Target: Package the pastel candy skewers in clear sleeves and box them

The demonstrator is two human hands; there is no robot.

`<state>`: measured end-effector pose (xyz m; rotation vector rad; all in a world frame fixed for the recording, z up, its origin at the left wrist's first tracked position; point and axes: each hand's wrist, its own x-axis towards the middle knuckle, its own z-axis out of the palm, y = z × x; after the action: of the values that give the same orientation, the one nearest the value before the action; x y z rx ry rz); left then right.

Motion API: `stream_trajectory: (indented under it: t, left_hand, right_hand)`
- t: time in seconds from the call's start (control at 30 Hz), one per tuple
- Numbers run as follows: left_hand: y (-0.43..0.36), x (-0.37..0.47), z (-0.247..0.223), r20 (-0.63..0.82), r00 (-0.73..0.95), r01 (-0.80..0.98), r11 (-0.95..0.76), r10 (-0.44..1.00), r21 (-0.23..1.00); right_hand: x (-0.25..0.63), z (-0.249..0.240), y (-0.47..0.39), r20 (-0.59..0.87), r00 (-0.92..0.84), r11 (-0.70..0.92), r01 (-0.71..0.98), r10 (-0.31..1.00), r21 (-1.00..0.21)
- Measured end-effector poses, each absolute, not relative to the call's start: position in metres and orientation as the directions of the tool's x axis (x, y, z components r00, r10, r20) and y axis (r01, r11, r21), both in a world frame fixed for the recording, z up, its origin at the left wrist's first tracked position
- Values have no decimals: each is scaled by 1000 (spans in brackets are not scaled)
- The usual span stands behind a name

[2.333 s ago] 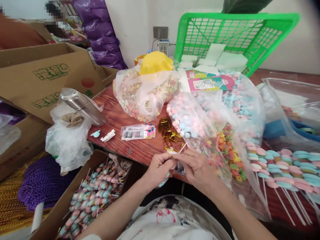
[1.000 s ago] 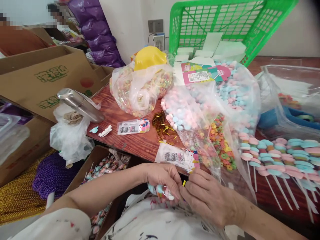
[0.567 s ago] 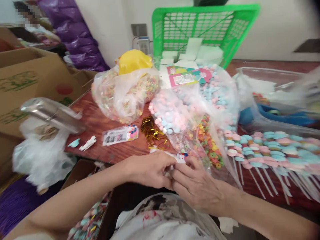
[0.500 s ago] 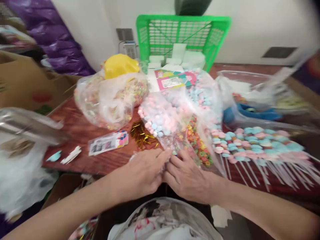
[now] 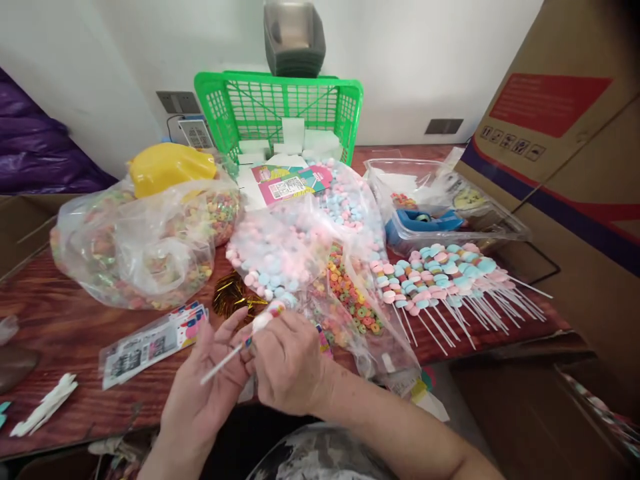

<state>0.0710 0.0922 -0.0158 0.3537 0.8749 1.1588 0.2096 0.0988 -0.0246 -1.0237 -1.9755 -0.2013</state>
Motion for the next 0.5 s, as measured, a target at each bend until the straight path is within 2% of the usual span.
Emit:
stream_trajectory:
  t: [0.07, 0.17, 0.23, 0.3, 0.33, 0.4, 0.43, 0.47, 0.5]
  left_hand:
    - [94, 64, -10, -433, 143, -649, 414, 890, 638]
    - [94, 63, -11, -382, 76, -622, 343, 921, 704]
    - [91, 63, -14, -368, 101, -512, 365, 924, 778]
    - [85, 59, -14, -324, 130, -346, 349, 937, 871]
    - [81, 55, -12, -261, 145, -254, 291, 954, 922]
    - [70, 45, -10, -21, 254, -63, 38, 967, 997]
    - [63, 40, -10, 134, 347, 19, -150, 928, 989]
    - [55, 36, -13, 254, 451, 103, -333, 855, 937]
    - [45, 33, -18, 312, 513, 209, -468, 800, 859]
  right_hand:
    - [208, -29, 89, 797, -316, 704, 687, 515, -183]
    - [210, -39, 78, 807, -397, 756, 649, 437, -90]
    - [211, -48, 73, 787, -498, 812, 584, 364, -6]
    - [212, -57, 69, 714, -598, 863, 505, 365, -19]
    - [212, -61, 69, 656, -618, 864, 491, 433, -107]
    - [213, -66, 71, 457, -579, 737, 498, 675, -457]
    - [212, -67, 72, 323, -547, 609, 494, 772, -620]
    - [209, -69, 74, 202, -526, 483, 478, 826, -733]
    - [205, -70, 74, 117, -524, 395, 457, 843, -797]
